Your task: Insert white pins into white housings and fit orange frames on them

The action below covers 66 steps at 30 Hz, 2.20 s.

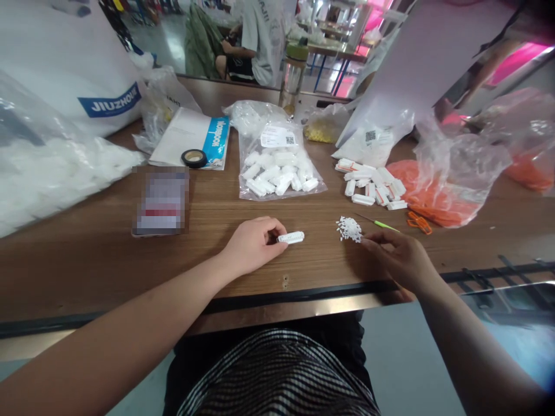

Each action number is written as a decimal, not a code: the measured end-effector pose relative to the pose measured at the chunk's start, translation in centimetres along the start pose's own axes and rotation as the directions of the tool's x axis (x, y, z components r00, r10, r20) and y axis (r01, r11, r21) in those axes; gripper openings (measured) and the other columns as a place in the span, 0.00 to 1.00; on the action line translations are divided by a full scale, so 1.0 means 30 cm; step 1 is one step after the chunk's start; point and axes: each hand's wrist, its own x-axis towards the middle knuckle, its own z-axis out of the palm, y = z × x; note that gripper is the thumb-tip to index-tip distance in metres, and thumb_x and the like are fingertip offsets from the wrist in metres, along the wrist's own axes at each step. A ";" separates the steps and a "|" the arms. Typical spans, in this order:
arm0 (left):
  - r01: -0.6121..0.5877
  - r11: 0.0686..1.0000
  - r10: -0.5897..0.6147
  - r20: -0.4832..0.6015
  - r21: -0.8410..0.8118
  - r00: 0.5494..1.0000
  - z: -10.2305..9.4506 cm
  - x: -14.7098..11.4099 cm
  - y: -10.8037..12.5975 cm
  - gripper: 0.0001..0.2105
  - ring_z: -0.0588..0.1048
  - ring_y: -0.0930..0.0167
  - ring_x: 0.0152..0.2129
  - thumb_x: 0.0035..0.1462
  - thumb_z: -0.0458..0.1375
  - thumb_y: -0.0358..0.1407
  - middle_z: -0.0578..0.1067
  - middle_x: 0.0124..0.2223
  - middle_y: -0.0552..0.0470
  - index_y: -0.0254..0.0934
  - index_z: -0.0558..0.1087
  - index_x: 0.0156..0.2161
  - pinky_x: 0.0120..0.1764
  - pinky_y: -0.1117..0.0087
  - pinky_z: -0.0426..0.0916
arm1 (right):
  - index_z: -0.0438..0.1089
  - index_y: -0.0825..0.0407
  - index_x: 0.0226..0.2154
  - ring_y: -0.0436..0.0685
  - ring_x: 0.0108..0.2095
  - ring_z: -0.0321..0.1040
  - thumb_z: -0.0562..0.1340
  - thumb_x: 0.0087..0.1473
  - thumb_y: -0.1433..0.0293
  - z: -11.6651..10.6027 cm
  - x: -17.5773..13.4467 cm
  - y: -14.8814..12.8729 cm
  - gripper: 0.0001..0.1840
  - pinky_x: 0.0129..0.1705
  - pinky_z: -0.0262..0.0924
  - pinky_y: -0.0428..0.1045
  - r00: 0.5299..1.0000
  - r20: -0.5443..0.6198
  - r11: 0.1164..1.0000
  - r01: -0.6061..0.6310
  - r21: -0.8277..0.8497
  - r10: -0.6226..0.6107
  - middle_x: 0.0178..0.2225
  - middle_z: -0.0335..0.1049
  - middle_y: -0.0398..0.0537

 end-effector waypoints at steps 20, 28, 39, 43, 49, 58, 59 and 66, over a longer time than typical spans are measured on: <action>-0.001 0.998 -0.001 -0.019 -0.059 1.000 0.001 -0.002 0.009 0.04 0.66 0.75 0.23 0.52 0.62 0.34 0.71 0.29 0.56 0.40 0.76 0.35 0.31 0.71 0.61 | 0.71 0.50 0.33 0.55 0.38 0.66 0.59 0.61 0.68 0.167 0.118 -0.309 0.06 0.41 0.58 0.52 0.873 0.235 0.903 0.404 0.144 -0.428 0.34 0.71 0.46; -0.009 0.999 0.008 -0.015 -0.053 1.000 0.000 -0.002 0.011 0.05 0.66 0.74 0.23 0.52 0.62 0.33 0.72 0.29 0.56 0.39 0.76 0.36 0.31 0.70 0.61 | 0.70 0.52 0.32 0.56 0.38 0.64 0.58 0.62 0.69 0.178 0.113 -0.314 0.08 0.42 0.57 0.53 0.848 0.196 0.869 0.492 0.053 -0.492 0.33 0.70 0.47; -0.001 0.999 0.000 -0.022 -0.053 1.000 0.003 -0.002 0.006 0.05 0.65 0.75 0.22 0.51 0.62 0.34 0.71 0.28 0.57 0.40 0.77 0.35 0.30 0.71 0.60 | 0.75 0.52 0.35 0.57 0.37 0.64 0.58 0.63 0.70 0.194 0.092 -0.286 0.10 0.40 0.54 0.54 0.720 0.091 0.706 0.693 -0.147 -0.688 0.32 0.73 0.48; -0.002 0.998 0.001 -0.023 -0.055 1.000 0.002 -0.003 0.008 0.04 0.65 0.75 0.22 0.52 0.62 0.35 0.71 0.30 0.56 0.40 0.76 0.35 0.29 0.71 0.60 | 0.75 0.52 0.38 0.57 0.37 0.65 0.59 0.60 0.72 0.199 0.076 -0.273 0.07 0.40 0.55 0.54 0.729 0.034 0.721 0.681 -0.127 -0.683 0.34 0.74 0.48; 0.012 0.998 -0.013 -0.016 -0.060 1.000 0.003 -0.004 0.007 0.04 0.65 0.75 0.22 0.52 0.62 0.35 0.70 0.29 0.57 0.40 0.76 0.35 0.28 0.71 0.59 | 0.73 0.52 0.33 0.57 0.35 0.65 0.60 0.59 0.72 0.211 0.075 -0.277 0.07 0.40 0.54 0.54 0.727 0.008 0.716 0.678 -0.165 -0.686 0.32 0.74 0.47; 0.019 1.000 -0.019 -0.024 -0.018 1.000 0.010 -0.001 -0.006 0.05 0.63 0.75 0.22 0.53 0.62 0.37 0.69 0.28 0.57 0.42 0.76 0.36 0.27 0.71 0.58 | 0.76 0.52 0.37 0.58 0.35 0.64 0.57 0.61 0.71 0.206 0.040 -0.309 0.11 0.39 0.54 0.55 0.698 0.080 0.649 0.697 -0.304 -0.712 0.33 0.74 0.50; 0.016 1.000 -0.017 -0.021 -0.011 1.000 0.009 -0.001 -0.006 0.05 0.64 0.75 0.22 0.53 0.62 0.37 0.69 0.27 0.57 0.41 0.76 0.36 0.27 0.71 0.58 | 0.76 0.52 0.38 0.58 0.36 0.65 0.57 0.61 0.71 0.197 0.040 -0.300 0.11 0.39 0.55 0.54 0.715 0.070 0.677 0.685 -0.268 -0.696 0.33 0.75 0.49; -0.007 1.000 0.006 0.010 0.020 1.000 -0.002 -0.002 -0.001 0.06 0.65 0.74 0.23 0.53 0.62 0.37 0.69 0.27 0.57 0.41 0.76 0.37 0.29 0.70 0.58 | 0.77 0.51 0.30 0.59 0.33 0.71 0.59 0.58 0.67 0.036 0.062 -0.048 0.11 0.37 0.60 0.54 0.931 -0.101 0.892 0.300 -0.338 -0.351 0.30 0.76 0.50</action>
